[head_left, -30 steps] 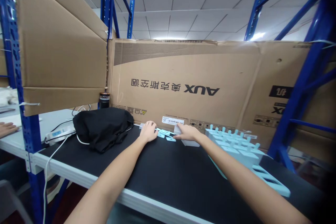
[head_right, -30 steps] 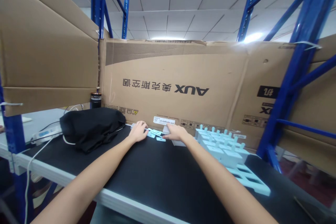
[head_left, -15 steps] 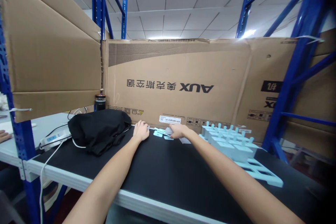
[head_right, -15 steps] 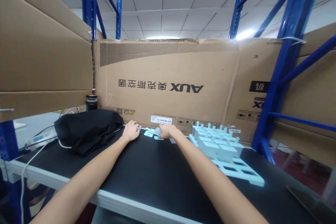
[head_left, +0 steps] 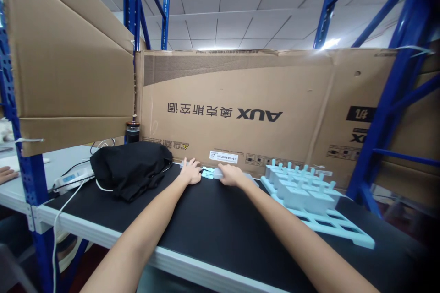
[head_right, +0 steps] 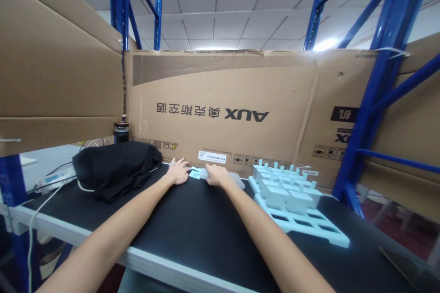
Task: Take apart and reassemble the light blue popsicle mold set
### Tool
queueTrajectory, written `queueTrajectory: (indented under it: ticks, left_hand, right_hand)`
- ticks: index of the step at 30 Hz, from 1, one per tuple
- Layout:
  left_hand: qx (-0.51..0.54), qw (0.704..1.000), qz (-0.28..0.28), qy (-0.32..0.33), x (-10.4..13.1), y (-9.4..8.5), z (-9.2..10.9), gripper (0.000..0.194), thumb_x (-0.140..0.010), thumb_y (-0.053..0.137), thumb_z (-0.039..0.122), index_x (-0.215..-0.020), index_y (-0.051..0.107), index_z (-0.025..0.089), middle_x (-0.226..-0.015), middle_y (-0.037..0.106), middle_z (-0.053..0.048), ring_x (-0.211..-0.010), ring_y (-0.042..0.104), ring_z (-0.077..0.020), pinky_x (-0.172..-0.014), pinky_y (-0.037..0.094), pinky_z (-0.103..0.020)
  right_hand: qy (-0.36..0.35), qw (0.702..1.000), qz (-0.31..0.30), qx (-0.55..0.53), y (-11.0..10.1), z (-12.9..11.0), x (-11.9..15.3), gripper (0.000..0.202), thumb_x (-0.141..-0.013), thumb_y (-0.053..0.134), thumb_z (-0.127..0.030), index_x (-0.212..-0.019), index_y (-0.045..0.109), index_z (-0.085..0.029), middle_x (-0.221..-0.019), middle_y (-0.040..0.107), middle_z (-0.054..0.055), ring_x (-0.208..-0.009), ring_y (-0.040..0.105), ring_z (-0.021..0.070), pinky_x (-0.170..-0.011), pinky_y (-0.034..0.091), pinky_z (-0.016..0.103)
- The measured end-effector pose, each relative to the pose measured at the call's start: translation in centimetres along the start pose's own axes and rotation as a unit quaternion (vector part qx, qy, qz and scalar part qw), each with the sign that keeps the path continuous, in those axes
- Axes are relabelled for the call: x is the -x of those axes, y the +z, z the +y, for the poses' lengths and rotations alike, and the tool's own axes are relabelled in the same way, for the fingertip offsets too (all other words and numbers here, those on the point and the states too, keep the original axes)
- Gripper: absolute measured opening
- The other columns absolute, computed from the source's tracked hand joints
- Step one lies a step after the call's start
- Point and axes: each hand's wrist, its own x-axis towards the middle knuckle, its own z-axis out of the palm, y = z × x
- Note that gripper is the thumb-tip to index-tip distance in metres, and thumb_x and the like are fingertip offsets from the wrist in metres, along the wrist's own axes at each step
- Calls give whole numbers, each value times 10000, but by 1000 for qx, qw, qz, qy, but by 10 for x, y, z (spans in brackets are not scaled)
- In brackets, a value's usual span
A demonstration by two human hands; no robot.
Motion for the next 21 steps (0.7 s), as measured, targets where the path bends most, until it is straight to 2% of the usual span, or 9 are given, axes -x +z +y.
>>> queueTrajectory:
  ticks: [7,11,16,21]
  left_hand:
    - [8,994,105,-11,5,0,0,364,-917,329,385,-1084,598,206,-1232,544,-100,-1286,347,-250,-1127,118,-527]
    - [26,994,101,-23,7,-3,-1,359,-913,361,423,-1060,598,198,-1239,533,-105,-1310,314,-268,-1124,136,-522]
    - [49,993,88,57,8,-8,5,354,-879,438,475,-1113,558,238,-1191,564,-67,-1227,416,-234,-1130,161,-476]
    - [55,993,67,80,5,-10,16,243,-838,517,402,-977,617,230,-1075,613,-54,-1102,508,-229,-1050,319,-399]
  right_hand:
    - [34,999,-18,-20,4,6,-10,449,-721,549,-241,-1153,450,-174,-1140,588,172,-1026,591,302,-757,460,381]
    - [37,998,-30,-33,6,7,-13,428,-724,554,-260,-1139,477,-186,-1140,594,162,-1026,596,294,-750,468,369]
    - [29,998,-41,-40,5,9,-11,473,-697,572,-268,-1158,493,-197,-1148,597,148,-1016,602,293,-738,471,363]
    - [16,998,-45,-37,-5,12,-8,514,-671,607,-346,-1154,523,-193,-1148,602,142,-997,604,288,-718,469,339]
